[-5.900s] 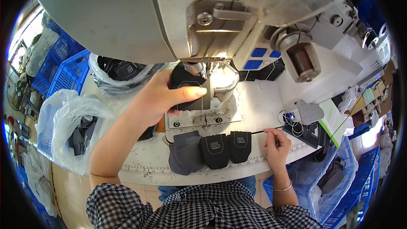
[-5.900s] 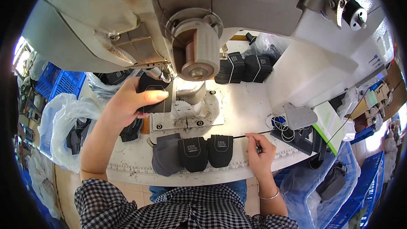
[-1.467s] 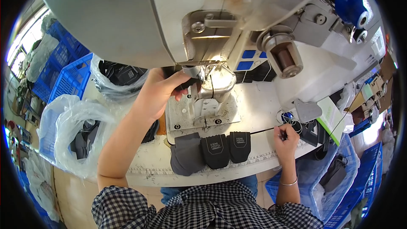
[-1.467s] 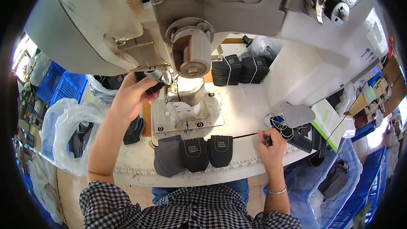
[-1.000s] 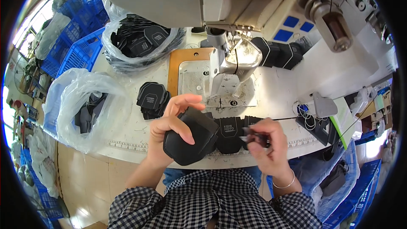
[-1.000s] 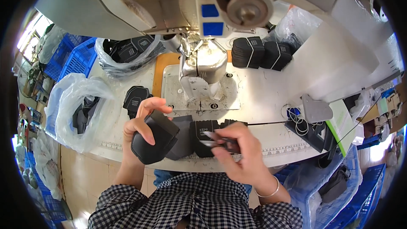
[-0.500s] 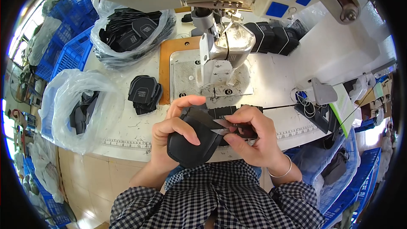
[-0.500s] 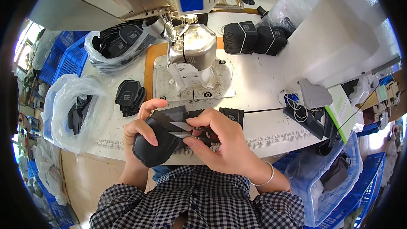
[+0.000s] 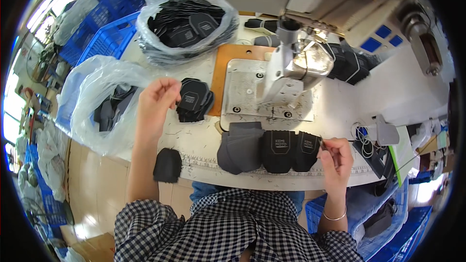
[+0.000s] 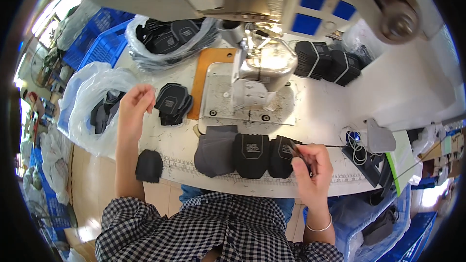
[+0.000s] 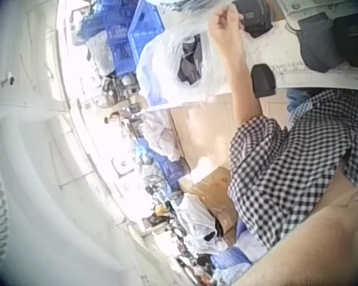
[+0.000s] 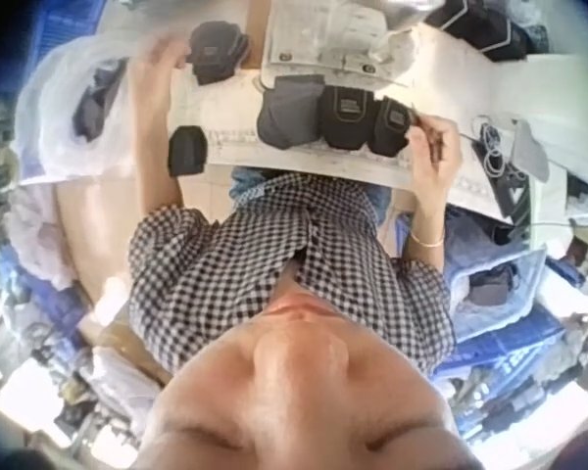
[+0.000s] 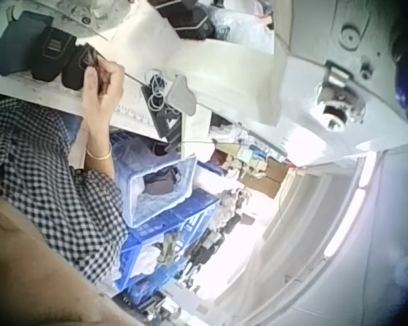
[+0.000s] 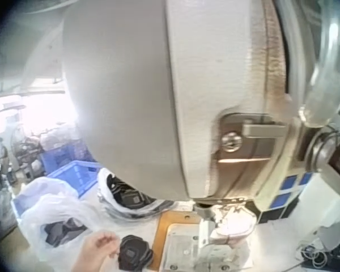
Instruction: Use an industrial sewing machine to join components of a shoe.
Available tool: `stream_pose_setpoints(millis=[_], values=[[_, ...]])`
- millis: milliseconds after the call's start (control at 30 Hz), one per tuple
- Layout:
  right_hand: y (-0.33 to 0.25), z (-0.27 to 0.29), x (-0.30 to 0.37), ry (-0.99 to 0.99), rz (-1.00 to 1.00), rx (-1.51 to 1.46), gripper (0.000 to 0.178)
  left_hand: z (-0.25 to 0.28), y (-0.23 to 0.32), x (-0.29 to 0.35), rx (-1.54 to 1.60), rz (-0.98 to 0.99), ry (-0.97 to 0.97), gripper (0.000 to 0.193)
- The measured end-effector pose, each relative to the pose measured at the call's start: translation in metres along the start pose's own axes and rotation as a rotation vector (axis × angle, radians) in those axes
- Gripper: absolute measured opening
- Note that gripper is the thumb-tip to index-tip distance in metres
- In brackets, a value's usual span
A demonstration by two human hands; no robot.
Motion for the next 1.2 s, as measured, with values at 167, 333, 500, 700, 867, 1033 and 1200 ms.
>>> stream_pose_setpoints(millis=[167,333,500,700,867,1033,1200], values=[[-0.001,-0.014,0.005,0.02,0.017,0.067,0.018,0.04,-0.014,0.017,-0.073,-0.183,0.533,0.012],[-0.019,-0.064,0.003,-0.192,0.065,0.386,0.034,0.034,0.013,0.029,-0.059,-0.305,0.61,0.012],[-0.025,-0.104,0.003,-0.371,0.259,0.704,0.037,-0.014,0.009,0.054,-0.311,-0.157,-0.189,0.021],[-0.039,-0.05,0.006,0.001,0.231,0.716,0.023,-0.076,-0.015,0.122,-1.14,-0.179,-0.652,0.072],[-0.041,-0.032,0.012,0.086,0.235,0.676,0.018,-0.048,-0.016,0.12,-0.675,-0.223,-0.49,0.038],[-0.039,-0.031,0.016,0.113,0.238,0.67,0.017,0.008,-0.01,0.06,-0.059,0.113,-0.029,0.019],[-0.035,-0.026,0.02,0.119,0.202,0.677,0.018,0.022,0.003,0.002,0.108,0.189,-0.069,0.022]])
Point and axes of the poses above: each hand's wrist, its own x-axis away from the middle knuckle, its own z-axis out of the back of the hand, y = z × x, the point moved 7 cm from there along -x, towards the middle knuckle, and after that the axes turned 15 degrees about -y, right-handed, at the moved point
